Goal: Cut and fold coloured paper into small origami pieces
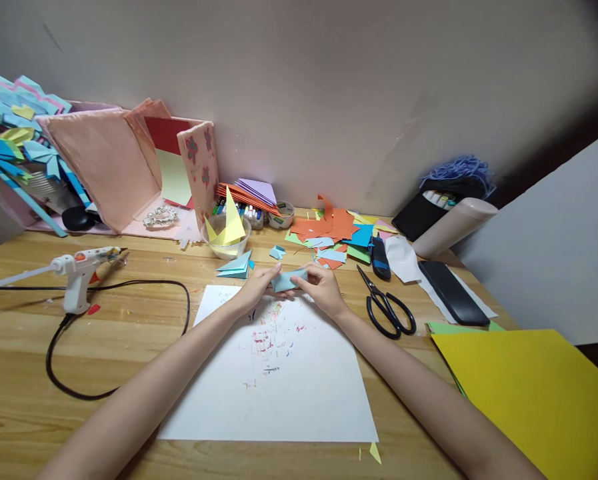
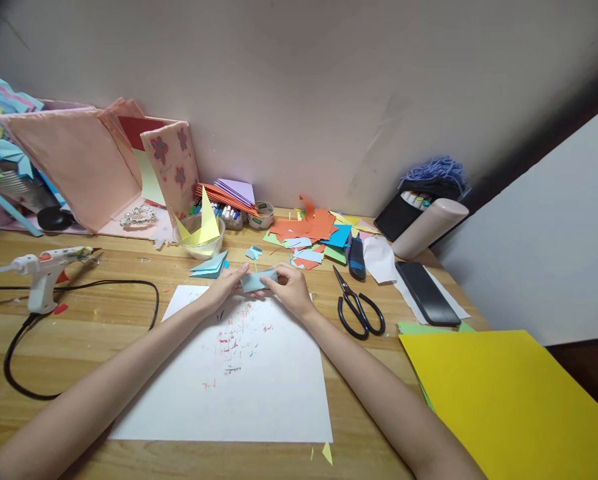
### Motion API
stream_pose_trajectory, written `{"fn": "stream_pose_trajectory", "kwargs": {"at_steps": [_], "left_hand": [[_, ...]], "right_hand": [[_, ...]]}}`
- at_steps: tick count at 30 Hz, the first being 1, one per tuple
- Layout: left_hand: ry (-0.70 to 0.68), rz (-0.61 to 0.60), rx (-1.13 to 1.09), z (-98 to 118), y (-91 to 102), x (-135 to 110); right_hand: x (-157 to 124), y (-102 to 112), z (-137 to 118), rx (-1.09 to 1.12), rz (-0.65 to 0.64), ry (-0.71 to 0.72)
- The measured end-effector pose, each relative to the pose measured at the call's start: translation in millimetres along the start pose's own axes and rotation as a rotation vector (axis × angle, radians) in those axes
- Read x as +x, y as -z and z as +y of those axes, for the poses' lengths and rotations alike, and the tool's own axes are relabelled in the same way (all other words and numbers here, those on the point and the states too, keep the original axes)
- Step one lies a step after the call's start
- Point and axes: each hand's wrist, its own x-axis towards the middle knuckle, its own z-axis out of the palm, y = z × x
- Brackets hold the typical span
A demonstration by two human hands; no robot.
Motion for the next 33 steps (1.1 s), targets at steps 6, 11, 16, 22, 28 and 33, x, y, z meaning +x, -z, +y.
{"fn": "stream_pose_trajectory", "kwargs": {"at_steps": [6, 11, 16, 22, 28, 33], "left_hand": [[-0.047, 0.02, 0.113, -3.7, -3.1, -1.1], [-0.085, 0.023, 0.196, -1.1, -5.3, -2.2], [-0.11, 0.023, 0.25, -0.5, -5.5, -2.2], [-0.137, 0.019, 0.302, 1.2, -6.4, -2.8], [-0.123, -0.015, 0.261, 0.1, -6.4, -3.3], [-0.136, -0.002, 0.267, -3.4, -5.8, -2.5]], "right_hand": [[-0.8, 0.6, -4.6, -0.068, 0.006, 0.032], [-1.4, 1.0, -6.6, -0.087, 0.006, 0.058], [-2.8, 0.4, -9.6, -0.097, -0.002, 0.053], [-2.8, -0.5, -9.9, -0.086, 0.002, 0.033], [-2.5, 0.3, -6.7, -0.094, 0.009, 0.034], [-2.7, 0.0, -7.5, -0.077, 0.009, 0.024]]}}
